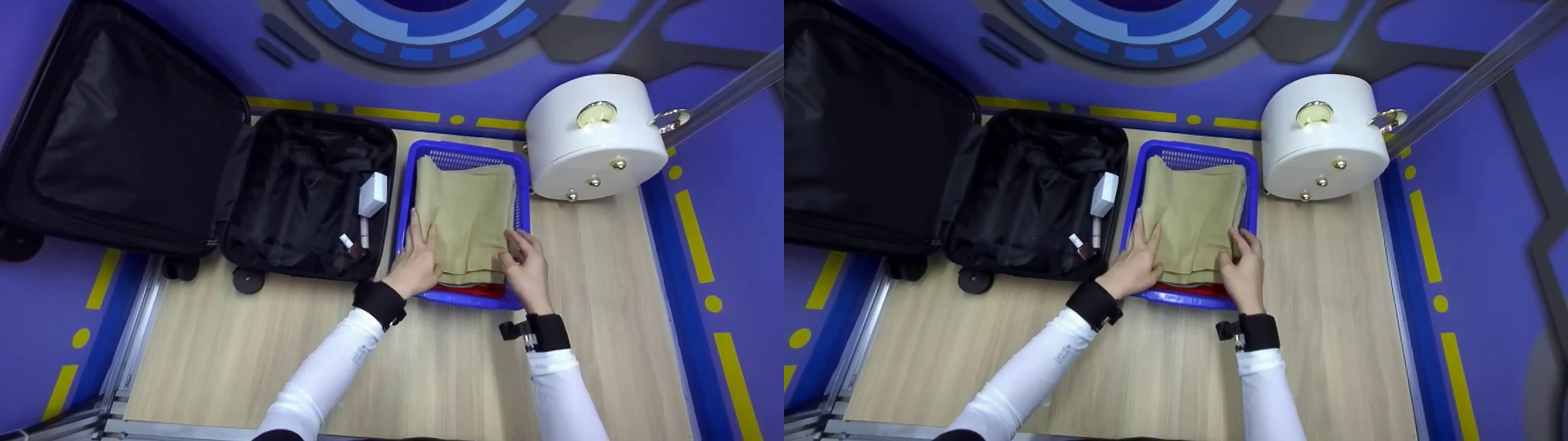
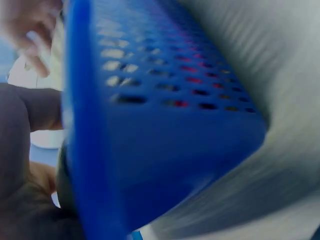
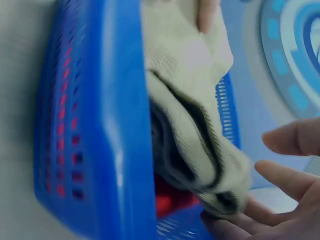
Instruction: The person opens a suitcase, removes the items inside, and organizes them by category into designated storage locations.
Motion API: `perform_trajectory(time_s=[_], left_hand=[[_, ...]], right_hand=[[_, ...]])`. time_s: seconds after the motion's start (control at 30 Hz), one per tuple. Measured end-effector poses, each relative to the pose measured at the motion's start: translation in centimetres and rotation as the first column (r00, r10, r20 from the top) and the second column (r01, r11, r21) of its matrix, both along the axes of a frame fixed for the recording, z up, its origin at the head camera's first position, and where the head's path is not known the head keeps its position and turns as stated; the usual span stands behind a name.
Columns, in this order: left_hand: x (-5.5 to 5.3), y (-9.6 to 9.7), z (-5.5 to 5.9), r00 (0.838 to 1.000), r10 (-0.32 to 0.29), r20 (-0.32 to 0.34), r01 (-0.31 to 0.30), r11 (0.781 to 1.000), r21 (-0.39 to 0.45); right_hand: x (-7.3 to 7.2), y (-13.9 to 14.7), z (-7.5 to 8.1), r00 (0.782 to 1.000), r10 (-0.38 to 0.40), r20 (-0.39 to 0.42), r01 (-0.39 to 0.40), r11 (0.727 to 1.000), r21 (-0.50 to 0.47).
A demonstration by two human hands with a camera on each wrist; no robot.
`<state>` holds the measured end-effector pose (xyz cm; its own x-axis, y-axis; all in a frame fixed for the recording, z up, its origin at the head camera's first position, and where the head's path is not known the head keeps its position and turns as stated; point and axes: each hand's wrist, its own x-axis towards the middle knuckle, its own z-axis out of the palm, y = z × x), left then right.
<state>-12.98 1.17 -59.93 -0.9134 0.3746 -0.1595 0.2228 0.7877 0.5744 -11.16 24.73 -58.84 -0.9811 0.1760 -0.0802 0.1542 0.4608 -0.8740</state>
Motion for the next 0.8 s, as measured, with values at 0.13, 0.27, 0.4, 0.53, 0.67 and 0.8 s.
perform_trajectory(time_s=[0.13, 0.27, 0.4, 0.53, 0.67, 0.8], left_hand=[[0.9, -0.4, -0.2, 0.988, -0.062, -0.142, 0.036, 0.984, -0.177], [1.5, -1.3, -0.4, 0.978, -0.111, -0.176, 0.049, 0.945, -0.323], [1.7, -1.7, -0.6, 0.980, -0.148, -0.132, 0.090, 0.927, -0.364], [1.5, -1.4, -0.7, 0.977, -0.195, -0.084, 0.144, 0.898, -0.417], [1.4, -1.0, -1.0, 0.972, -0.223, -0.074, 0.171, 0.888, -0.426], [1.8, -1.3, -1.4, 0.958, -0.237, -0.160, 0.175, 0.929, -0.327]], right_hand=[[0.6, -0.6, 0.1, 0.985, 0.172, -0.015, -0.168, 0.977, 0.131], [1.0, -1.0, -0.2, 0.949, 0.303, 0.086, -0.315, 0.923, 0.220], [1.1, -1.2, -0.7, 0.913, 0.352, 0.208, -0.403, 0.859, 0.316], [0.9, -1.5, -1.2, 0.864, 0.401, 0.304, -0.493, 0.796, 0.350], [0.8, -1.6, -1.6, 0.854, 0.397, 0.337, -0.506, 0.784, 0.359], [1.3, -1.5, -1.8, 0.891, 0.353, 0.285, -0.443, 0.811, 0.382]])
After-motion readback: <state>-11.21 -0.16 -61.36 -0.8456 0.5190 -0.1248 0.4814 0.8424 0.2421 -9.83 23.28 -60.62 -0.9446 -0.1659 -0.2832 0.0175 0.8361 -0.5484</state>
